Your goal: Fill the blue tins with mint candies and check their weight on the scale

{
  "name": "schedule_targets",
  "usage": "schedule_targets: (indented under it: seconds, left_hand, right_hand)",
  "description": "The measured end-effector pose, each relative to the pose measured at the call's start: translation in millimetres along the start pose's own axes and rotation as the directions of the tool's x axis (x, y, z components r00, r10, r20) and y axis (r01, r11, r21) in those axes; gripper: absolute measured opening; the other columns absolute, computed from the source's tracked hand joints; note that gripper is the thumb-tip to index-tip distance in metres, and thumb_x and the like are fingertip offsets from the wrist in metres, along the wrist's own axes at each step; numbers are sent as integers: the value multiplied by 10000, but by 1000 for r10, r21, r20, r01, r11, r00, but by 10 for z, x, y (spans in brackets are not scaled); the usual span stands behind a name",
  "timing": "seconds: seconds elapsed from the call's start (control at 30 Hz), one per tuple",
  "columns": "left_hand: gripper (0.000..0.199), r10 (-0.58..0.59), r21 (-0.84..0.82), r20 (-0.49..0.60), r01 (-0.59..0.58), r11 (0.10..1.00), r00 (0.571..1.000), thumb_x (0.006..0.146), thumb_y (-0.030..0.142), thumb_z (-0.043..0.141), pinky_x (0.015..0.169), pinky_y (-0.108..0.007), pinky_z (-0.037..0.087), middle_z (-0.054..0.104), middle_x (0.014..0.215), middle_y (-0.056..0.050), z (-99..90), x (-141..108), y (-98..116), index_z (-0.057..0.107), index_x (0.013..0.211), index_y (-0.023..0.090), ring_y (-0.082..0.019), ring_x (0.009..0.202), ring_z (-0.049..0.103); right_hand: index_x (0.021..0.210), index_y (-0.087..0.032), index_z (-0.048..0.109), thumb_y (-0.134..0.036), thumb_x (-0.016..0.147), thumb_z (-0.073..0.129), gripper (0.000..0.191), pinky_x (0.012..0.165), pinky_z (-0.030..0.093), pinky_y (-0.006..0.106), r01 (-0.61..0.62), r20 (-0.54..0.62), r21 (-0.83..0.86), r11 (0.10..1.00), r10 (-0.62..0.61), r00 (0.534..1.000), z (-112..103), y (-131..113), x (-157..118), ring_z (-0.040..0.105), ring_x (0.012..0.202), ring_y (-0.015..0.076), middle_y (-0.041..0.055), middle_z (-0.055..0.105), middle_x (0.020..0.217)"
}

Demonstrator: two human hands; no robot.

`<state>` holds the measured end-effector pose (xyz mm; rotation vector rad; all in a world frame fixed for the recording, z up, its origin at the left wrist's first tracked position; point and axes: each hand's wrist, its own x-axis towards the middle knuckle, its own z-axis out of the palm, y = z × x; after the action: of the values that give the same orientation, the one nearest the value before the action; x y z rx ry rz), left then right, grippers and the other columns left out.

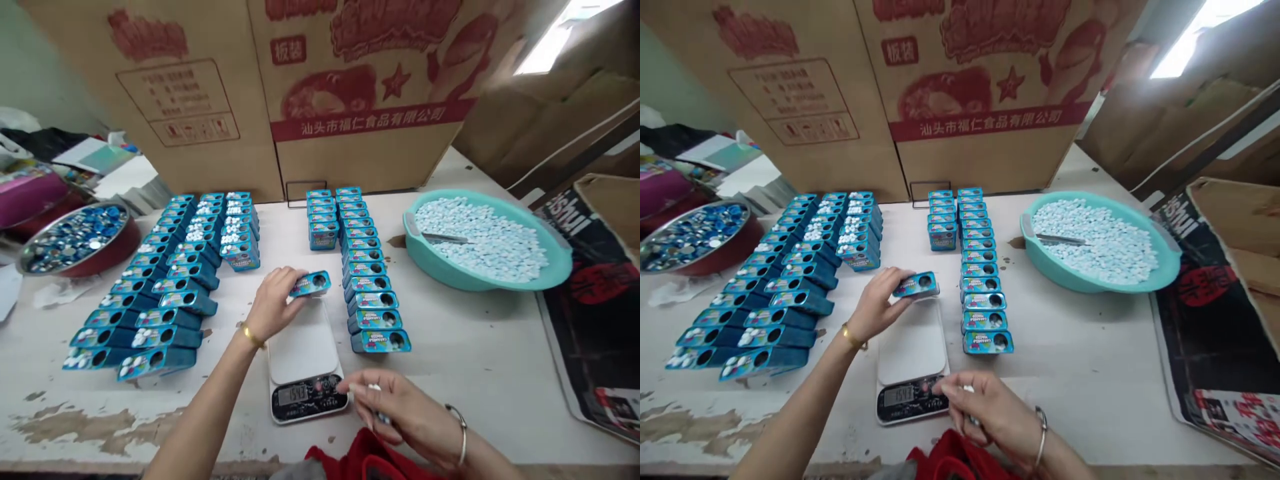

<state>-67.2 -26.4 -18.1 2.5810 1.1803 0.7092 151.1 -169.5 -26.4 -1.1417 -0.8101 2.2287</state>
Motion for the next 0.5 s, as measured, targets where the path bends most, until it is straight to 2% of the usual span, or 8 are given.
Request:
schedule_targets:
  seconds: [0.07, 0.17, 0.27, 0.37, 0.43, 0.5]
  left_hand:
    - [300, 11, 44, -10, -10, 999, 1000, 861, 321, 588, 773, -327, 421, 614, 953, -70, 110, 373, -143, 557, 1119, 173, -212, 882, 557]
    - [322, 2, 145, 53, -10, 989, 999, 835, 321, 623, 782, -331, 410, 622, 978, -66, 350, 835, -353, 576, 1119, 176, -213, 904, 569]
    - [360, -45, 267, 46, 31, 963, 998, 825, 304, 627, 815, -367, 385, 608, 1094, -89, 566, 1071, -492, 568, 1164, 198, -248, 996, 548]
    - [433, -81, 318, -28, 86, 944, 996, 843, 316, 597, 864, -397, 359, 557, 1206, -117, 599, 1035, -558, 515, 1254, 207, -271, 1088, 504]
    - [421, -99, 344, -108, 131, 930, 989, 858, 355, 572, 895, -398, 346, 544, 1225, -117, 489, 885, -589, 512, 1247, 206, -263, 1112, 489]
    - [381, -159, 385, -218, 234, 893, 963, 852, 383, 574, 915, -402, 338, 546, 1216, -115, 305, 674, -632, 540, 1183, 197, -262, 1112, 483]
  right_hand:
    - [948, -117, 620, -537, 778, 648, 454, 391, 110, 203, 4, -28, 33, 999, -3, 1000, -51, 68, -45, 269, 360, -4, -50, 513, 559]
    - [927, -124, 611, -574, 751, 657, 486, 386, 101, 203, 26, -66, 68, 997, -21, 998, -119, 108, -97, 251, 350, -5, -59, 494, 542]
    - [921, -127, 609, -611, 716, 671, 529, 392, 100, 204, 17, -81, 109, 994, -8, 997, -169, 125, -134, 232, 345, -14, -57, 500, 554]
    - [905, -138, 604, -618, 699, 683, 529, 405, 86, 210, -9, -66, 140, 990, 18, 998, -213, 171, -163, 224, 349, -17, -60, 491, 549]
    - [886, -148, 597, -608, 711, 682, 499, 419, 81, 214, -25, -58, 155, 988, 34, 998, -247, 226, -168, 226, 357, -17, -63, 486, 548]
    - [879, -154, 595, -588, 722, 686, 470, 436, 94, 207, -51, -63, 178, 983, 63, 996, -276, 289, -152, 262, 390, -10, -62, 480, 558]
